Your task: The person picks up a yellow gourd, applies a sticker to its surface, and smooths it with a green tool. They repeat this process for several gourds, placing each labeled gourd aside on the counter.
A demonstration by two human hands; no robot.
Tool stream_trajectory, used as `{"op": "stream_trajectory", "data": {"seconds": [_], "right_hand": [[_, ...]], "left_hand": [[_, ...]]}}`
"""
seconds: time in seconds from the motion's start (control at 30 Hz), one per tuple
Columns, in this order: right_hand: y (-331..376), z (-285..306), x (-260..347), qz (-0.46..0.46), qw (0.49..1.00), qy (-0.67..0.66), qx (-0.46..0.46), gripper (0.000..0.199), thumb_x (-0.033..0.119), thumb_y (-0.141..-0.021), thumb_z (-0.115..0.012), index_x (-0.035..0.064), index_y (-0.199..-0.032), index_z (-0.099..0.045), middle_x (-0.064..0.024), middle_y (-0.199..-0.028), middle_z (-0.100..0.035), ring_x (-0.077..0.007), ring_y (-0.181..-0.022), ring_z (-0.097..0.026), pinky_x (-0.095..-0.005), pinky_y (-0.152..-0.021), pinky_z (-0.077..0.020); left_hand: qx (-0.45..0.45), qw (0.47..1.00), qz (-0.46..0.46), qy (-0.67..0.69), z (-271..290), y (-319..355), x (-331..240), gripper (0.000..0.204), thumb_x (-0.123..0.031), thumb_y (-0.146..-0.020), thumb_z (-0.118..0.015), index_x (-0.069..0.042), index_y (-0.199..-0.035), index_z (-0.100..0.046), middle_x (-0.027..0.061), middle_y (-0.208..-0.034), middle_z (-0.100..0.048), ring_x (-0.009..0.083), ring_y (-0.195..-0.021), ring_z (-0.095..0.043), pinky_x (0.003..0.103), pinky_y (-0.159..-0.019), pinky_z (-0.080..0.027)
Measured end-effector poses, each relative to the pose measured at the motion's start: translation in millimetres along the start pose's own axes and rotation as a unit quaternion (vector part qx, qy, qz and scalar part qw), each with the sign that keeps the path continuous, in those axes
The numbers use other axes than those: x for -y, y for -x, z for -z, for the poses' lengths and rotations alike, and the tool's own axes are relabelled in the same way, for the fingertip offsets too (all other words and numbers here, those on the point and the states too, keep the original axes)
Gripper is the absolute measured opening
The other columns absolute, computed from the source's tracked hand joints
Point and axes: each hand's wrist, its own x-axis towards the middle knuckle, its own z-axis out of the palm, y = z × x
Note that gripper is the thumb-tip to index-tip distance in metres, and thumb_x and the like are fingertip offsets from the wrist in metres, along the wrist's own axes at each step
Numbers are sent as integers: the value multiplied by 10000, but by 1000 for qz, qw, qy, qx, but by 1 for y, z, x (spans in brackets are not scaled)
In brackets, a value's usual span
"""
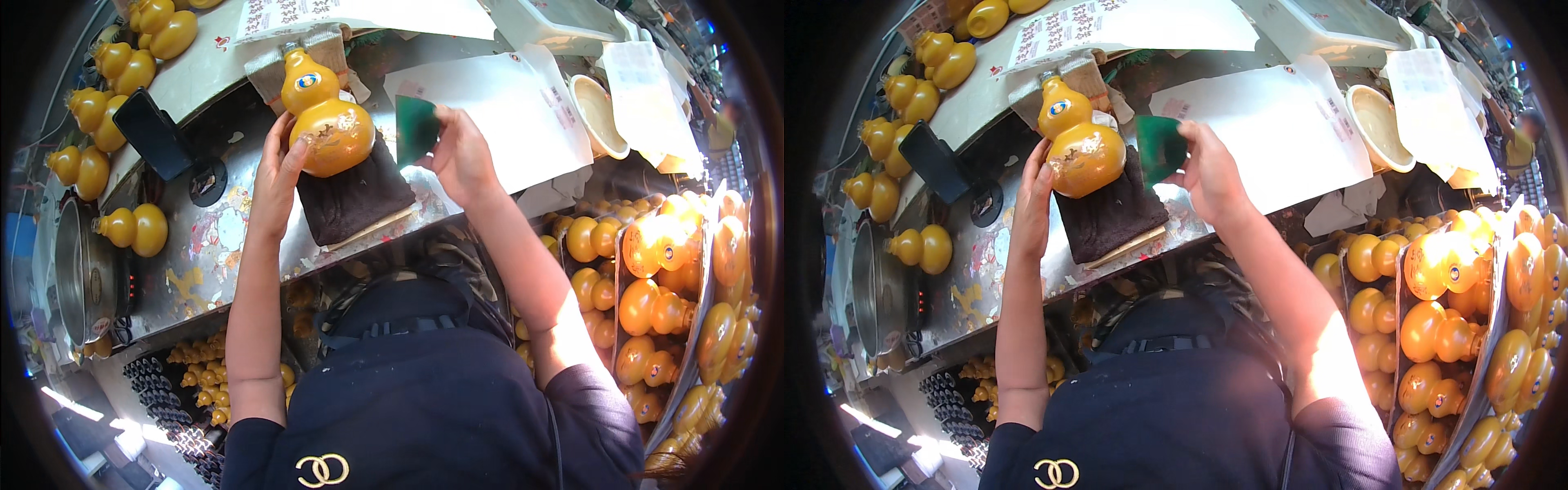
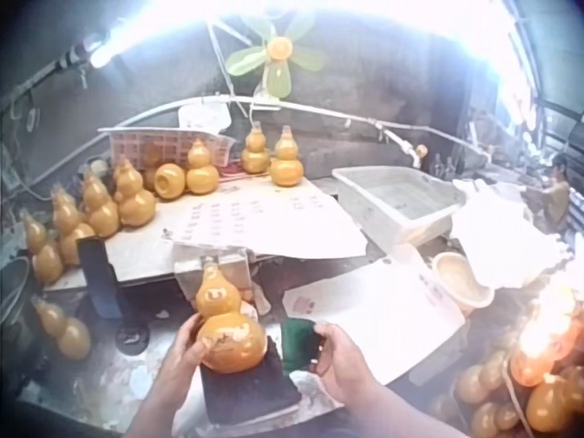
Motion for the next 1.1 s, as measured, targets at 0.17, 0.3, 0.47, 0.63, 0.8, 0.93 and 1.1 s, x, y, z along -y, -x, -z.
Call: {"op": "stream_trajectory", "data": {"seconds": [0.17,0.3,0.47,0.63,0.8,0.93,1.1], "right_hand": [[-34,-30,15,-5,896,437,74,696,648,-789,-625,6,-1054,-620,-146,-1002,-633,-191,-942,-618,-320,-832,-484],[-57,-32,5,-12,844,518,141,927,718,-656,-706,-31,-1192,-598,-185,-1085,-626,-234,-1066,-596,-323,-926,-454],[-62,-33,7,-80,877,436,186,817,648,-693,-736,-30,-1129,-601,-136,-1013,-614,-191,-1002,-576,-286,-871,-443],[-62,-33,3,-78,894,409,166,700,613,-715,-741,1,-1024,-598,-82,-910,-581,-136,-851,-550,-245,-740,-435],[-55,-36,3,-71,906,390,150,642,601,-758,-710,20,-1005,-591,-54,-851,-562,-106,-748,-536,-219,-632,-420],[-52,-36,0,-69,915,371,142,595,589,-799,-676,35,-1000,-592,-39,-806,-550,-96,-713,-530,-222,-605,-416],[-54,-29,-9,-54,931,342,117,602,584,-801,-684,21,-996,-599,-34,-827,-586,-103,-770,-552,-232,-724,-449]], "left_hand": [[-24,999,37,-3,-8,-6,-3,845,-453,-853,-681,16,-1441,-294,165,-1381,-435,233,-1299,-415,332,-1093,-303],[-8,998,62,11,-9,-8,-3,834,-455,-868,-658,25,-1442,-291,154,-1349,-467,207,-1263,-450,315,-1065,-336],[14,997,74,24,-4,-10,3,804,-456,-905,-599,28,-1458,-270,154,-1344,-476,203,-1260,-454,309,-1067,-326],[2,994,89,57,-6,-9,3,737,-431,-949,-530,30,-1461,-266,155,-1364,-458,200,-1284,-429,312,-1089,-292],[-3,996,78,42,-5,-10,9,720,-463,-972,-459,31,-1460,-266,158,-1389,-435,204,-1310,-401,314,-1100,-273],[-7,997,65,32,-3,-10,13,699,-474,-989,-411,29,-1456,-280,157,-1397,-430,205,-1316,-396,313,-1101,-271],[-12,998,52,22,0,-9,17,650,-468,-1005,-378,-10,-1459,-299,122,-1401,-434,196,-1309,-409,315,-1096,-300]]}}
